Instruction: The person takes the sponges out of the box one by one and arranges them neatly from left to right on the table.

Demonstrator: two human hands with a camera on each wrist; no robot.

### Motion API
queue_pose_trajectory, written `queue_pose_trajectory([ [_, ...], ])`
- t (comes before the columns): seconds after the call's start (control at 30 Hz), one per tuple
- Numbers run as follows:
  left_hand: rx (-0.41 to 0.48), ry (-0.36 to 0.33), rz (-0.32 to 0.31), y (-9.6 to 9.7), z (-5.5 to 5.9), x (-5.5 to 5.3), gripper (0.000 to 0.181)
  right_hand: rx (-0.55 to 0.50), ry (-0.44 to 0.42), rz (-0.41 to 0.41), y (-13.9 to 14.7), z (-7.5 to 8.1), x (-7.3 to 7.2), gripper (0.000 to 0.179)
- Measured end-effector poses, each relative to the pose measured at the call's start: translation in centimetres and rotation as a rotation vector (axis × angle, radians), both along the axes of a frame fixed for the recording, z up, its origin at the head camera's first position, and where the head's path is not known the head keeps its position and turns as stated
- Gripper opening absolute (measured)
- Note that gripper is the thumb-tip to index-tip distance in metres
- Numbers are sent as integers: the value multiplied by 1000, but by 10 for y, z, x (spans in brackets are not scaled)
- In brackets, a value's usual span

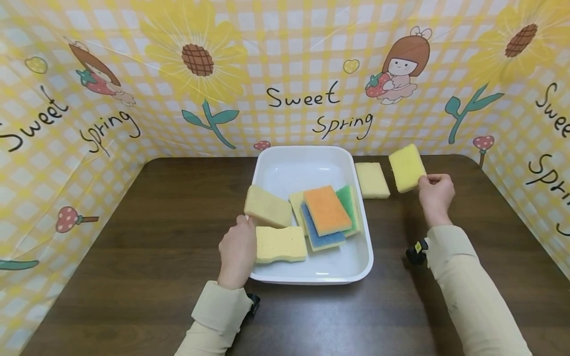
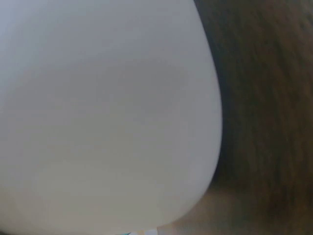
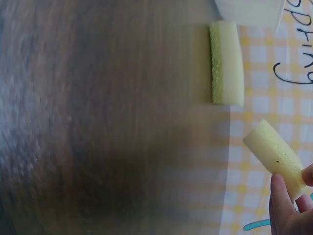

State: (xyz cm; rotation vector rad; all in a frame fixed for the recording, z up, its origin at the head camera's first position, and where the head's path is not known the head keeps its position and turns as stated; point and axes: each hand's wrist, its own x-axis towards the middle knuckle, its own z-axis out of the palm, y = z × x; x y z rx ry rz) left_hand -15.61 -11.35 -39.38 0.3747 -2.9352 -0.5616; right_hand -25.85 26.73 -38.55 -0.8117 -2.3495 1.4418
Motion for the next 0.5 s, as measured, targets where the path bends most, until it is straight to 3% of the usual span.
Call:
queue_pose_trajectory([
  [0.5,-12,22,6,0,-1,1,34,-63,-48,-10,6,-15,-4,10],
])
